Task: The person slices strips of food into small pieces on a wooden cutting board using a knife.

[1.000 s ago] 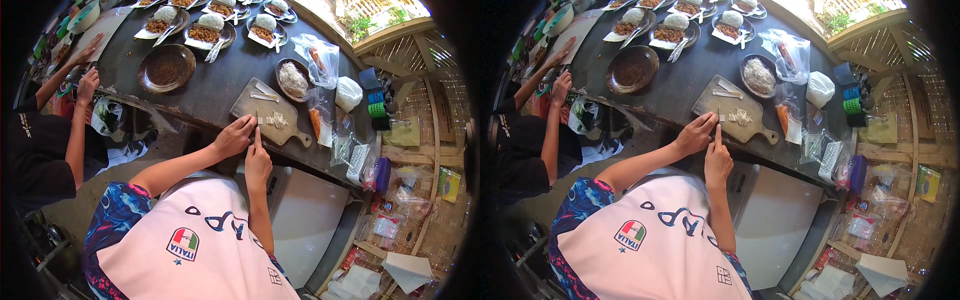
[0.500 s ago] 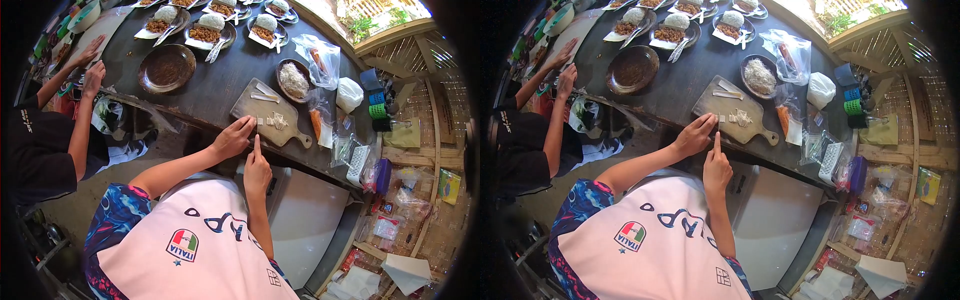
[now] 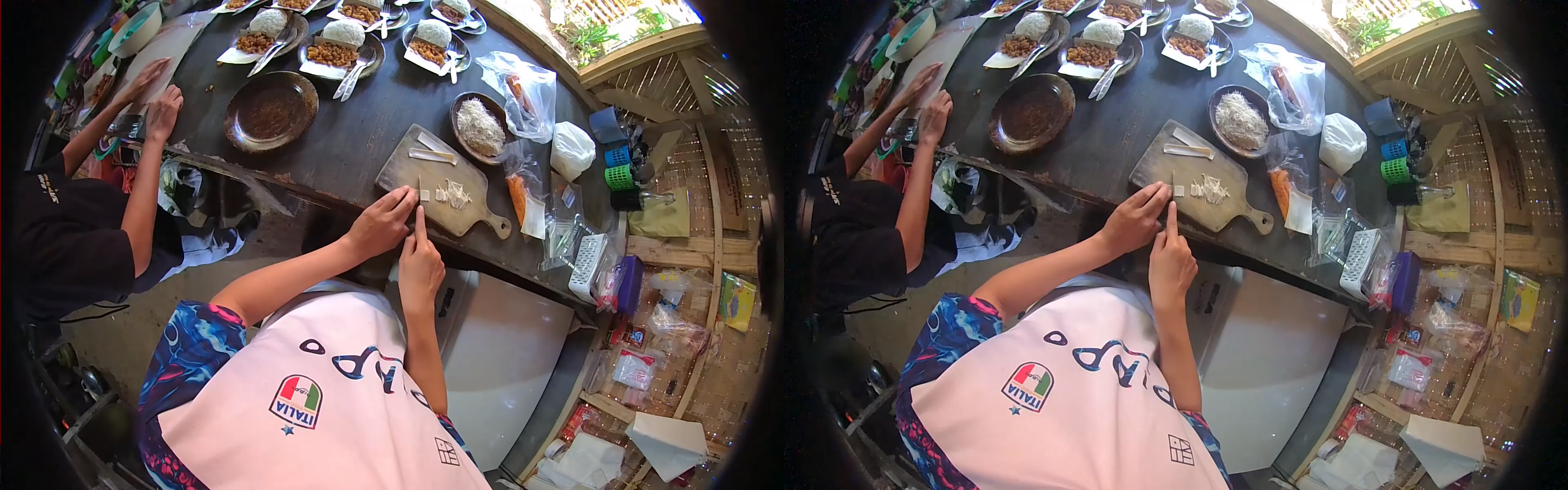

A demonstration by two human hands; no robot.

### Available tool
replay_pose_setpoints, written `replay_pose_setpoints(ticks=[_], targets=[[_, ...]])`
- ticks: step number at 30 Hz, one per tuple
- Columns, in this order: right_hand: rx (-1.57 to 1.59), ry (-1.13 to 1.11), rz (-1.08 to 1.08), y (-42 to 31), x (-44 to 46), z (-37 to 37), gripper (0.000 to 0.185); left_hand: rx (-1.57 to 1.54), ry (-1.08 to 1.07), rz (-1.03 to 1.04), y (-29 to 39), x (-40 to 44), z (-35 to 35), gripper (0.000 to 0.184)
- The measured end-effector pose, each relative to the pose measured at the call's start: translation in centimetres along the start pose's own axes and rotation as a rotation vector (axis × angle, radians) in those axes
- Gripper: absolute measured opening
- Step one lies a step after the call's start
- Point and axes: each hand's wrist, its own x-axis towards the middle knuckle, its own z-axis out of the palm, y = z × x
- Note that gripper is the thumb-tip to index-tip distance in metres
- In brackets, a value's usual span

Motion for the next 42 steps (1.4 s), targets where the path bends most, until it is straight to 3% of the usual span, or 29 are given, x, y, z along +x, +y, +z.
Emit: replay_pose_setpoints(ticks=[42], targets=[[0.124,-0.007,0.012,-0.3,-1.4,-0.4,0.053,0.014,-0.014,-0.002,-0.4,-0.2,-0.6,0.065]])
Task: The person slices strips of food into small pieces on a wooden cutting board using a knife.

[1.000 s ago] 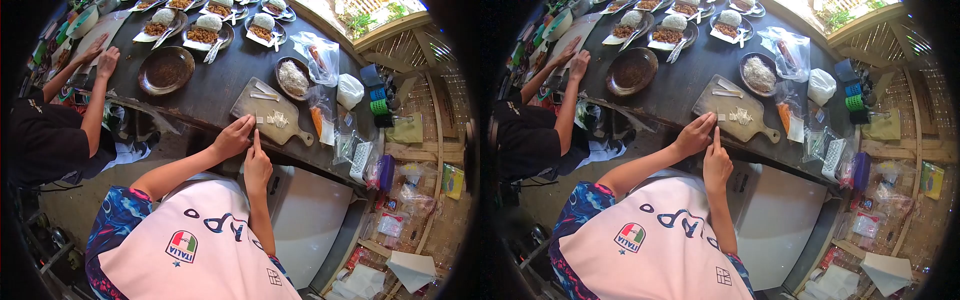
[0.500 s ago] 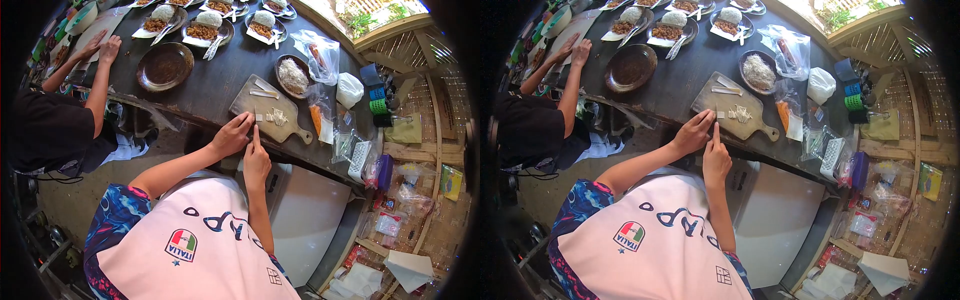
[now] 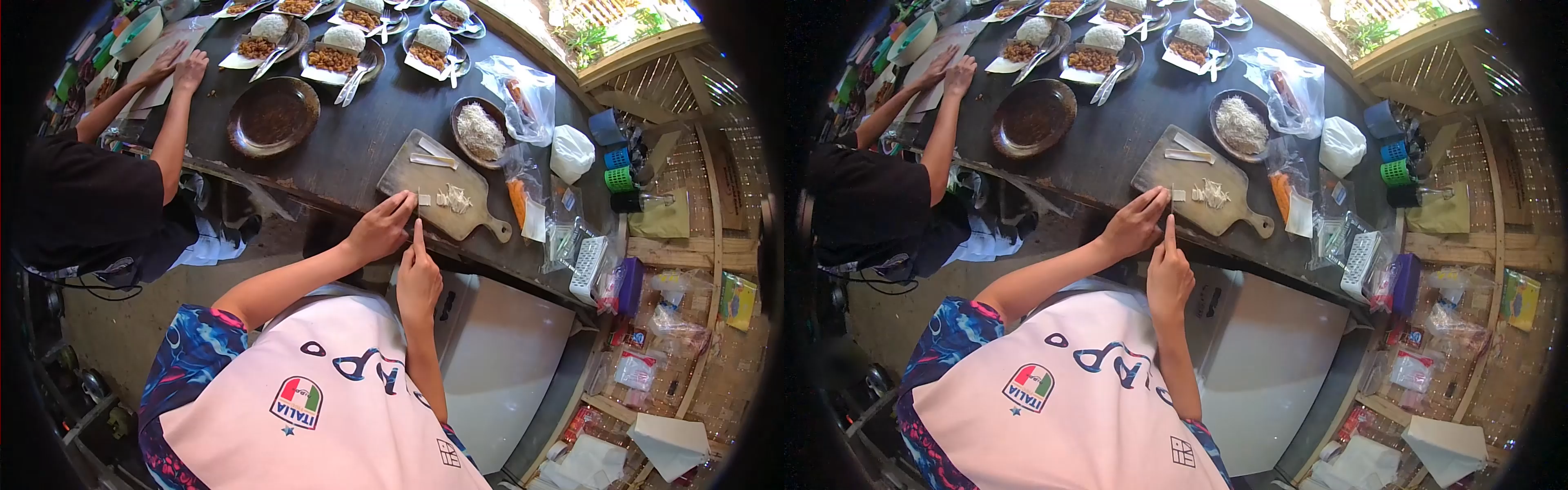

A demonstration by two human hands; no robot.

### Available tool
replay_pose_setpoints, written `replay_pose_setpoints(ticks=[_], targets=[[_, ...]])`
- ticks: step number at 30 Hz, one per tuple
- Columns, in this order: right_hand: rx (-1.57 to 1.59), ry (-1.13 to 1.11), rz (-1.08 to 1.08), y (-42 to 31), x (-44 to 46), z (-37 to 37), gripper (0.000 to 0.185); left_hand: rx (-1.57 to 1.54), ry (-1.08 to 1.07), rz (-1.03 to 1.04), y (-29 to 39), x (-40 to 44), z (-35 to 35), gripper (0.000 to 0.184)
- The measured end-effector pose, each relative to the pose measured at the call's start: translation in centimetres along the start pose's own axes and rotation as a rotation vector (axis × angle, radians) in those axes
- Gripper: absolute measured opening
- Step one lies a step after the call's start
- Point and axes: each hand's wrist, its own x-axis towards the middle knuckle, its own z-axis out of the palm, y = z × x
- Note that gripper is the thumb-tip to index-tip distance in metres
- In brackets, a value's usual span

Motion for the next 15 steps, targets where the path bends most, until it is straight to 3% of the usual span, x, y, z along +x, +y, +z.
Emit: replay_pose_setpoints(ticks=[15], targets=[[-0.018,-0.054,0.042,-0.3,1.0,-0.6,0.053,-0.009,-0.011,-0.004,0.2,-0.1,0.0,0.064]])
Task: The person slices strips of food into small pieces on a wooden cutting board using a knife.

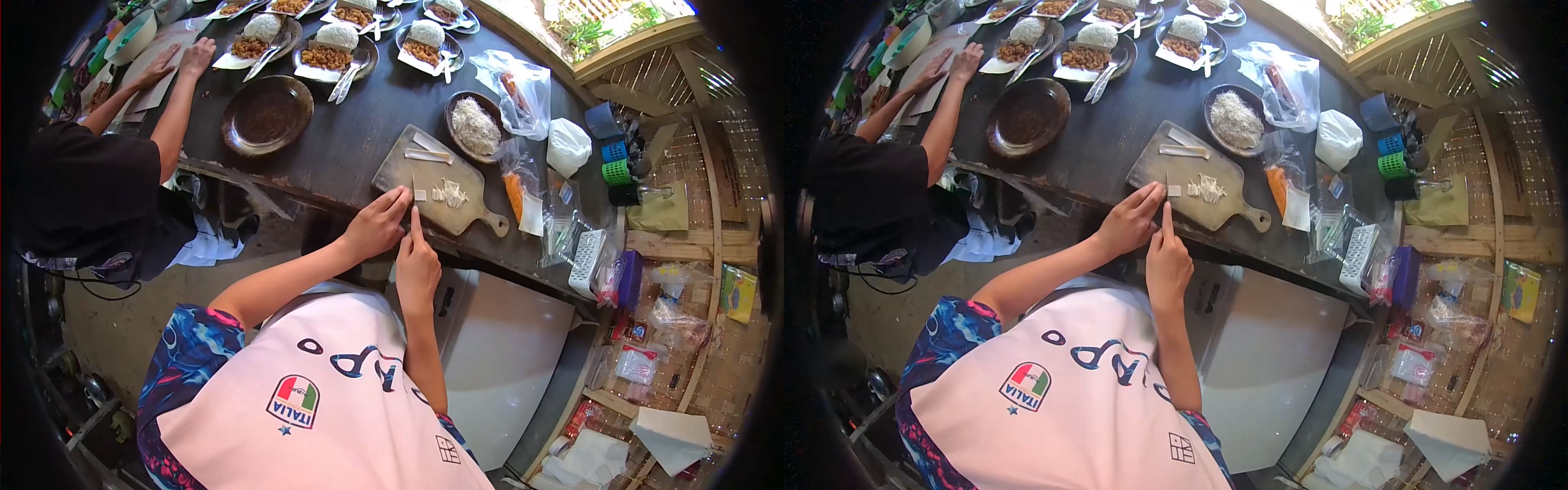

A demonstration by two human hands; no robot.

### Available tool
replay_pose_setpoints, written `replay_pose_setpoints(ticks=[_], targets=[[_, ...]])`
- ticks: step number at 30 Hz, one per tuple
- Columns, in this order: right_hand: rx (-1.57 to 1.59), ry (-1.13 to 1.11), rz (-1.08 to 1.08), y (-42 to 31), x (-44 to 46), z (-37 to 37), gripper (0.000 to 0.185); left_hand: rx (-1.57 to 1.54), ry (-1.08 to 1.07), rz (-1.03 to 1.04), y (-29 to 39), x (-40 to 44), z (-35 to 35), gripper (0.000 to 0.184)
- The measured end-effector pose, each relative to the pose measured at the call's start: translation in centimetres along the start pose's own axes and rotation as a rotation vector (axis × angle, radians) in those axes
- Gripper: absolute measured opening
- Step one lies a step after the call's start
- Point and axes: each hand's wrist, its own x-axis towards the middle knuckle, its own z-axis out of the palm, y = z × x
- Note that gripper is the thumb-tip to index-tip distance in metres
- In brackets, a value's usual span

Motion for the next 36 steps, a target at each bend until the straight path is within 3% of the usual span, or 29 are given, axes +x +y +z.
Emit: replay_pose_setpoints(ticks=[27,36], targets=[[0.025,0.007,-0.023,0.2,0.5,0.6,0.056,-0.019,-0.059,0.014,-0.1,0.1,-0.6,0.065],[0.041,0.030,-0.032,0.2,0.6,0.9,0.056,0.063,-0.023,0.042,-0.1,0.3,-0.7,0.057]])
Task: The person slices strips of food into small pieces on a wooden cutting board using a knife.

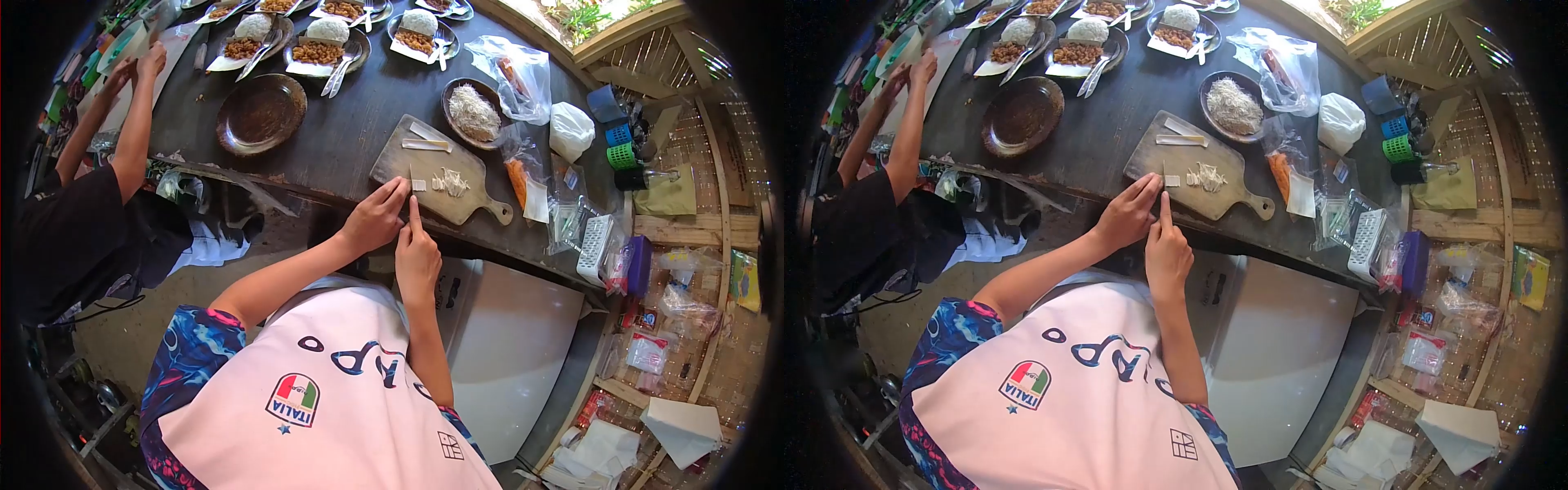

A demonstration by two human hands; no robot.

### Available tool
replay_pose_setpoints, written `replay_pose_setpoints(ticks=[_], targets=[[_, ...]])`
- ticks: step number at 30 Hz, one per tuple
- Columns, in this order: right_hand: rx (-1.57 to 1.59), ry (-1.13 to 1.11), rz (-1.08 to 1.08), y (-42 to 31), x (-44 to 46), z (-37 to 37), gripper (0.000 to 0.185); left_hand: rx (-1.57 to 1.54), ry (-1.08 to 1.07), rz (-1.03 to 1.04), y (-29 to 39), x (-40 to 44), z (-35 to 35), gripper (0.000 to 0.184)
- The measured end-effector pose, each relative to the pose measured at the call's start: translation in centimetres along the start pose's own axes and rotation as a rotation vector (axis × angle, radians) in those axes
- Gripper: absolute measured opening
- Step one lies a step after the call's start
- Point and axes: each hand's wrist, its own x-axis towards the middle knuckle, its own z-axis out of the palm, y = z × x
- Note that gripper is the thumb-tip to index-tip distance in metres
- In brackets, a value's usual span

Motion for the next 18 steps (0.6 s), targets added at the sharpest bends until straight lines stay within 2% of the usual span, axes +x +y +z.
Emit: replay_pose_setpoints(ticks=[9,13,18], targets=[[0.049,-0.014,0.039,-0.6,0.2,-0.5,0.054,-0.023,0.027,-0.008,-0.1,-0.1,0.5,0.056],[0.034,-0.015,0.056,-0.5,-1.2,-0.4,0.054,-0.092,0.033,-0.041,-0.1,-0.1,0.5,0.062],[-0.003,-0.022,0.056,-0.4,-0.2,0.0,0.056,-0.034,-0.025,-0.009,-0.2,-0.1,0.2,0.063]])
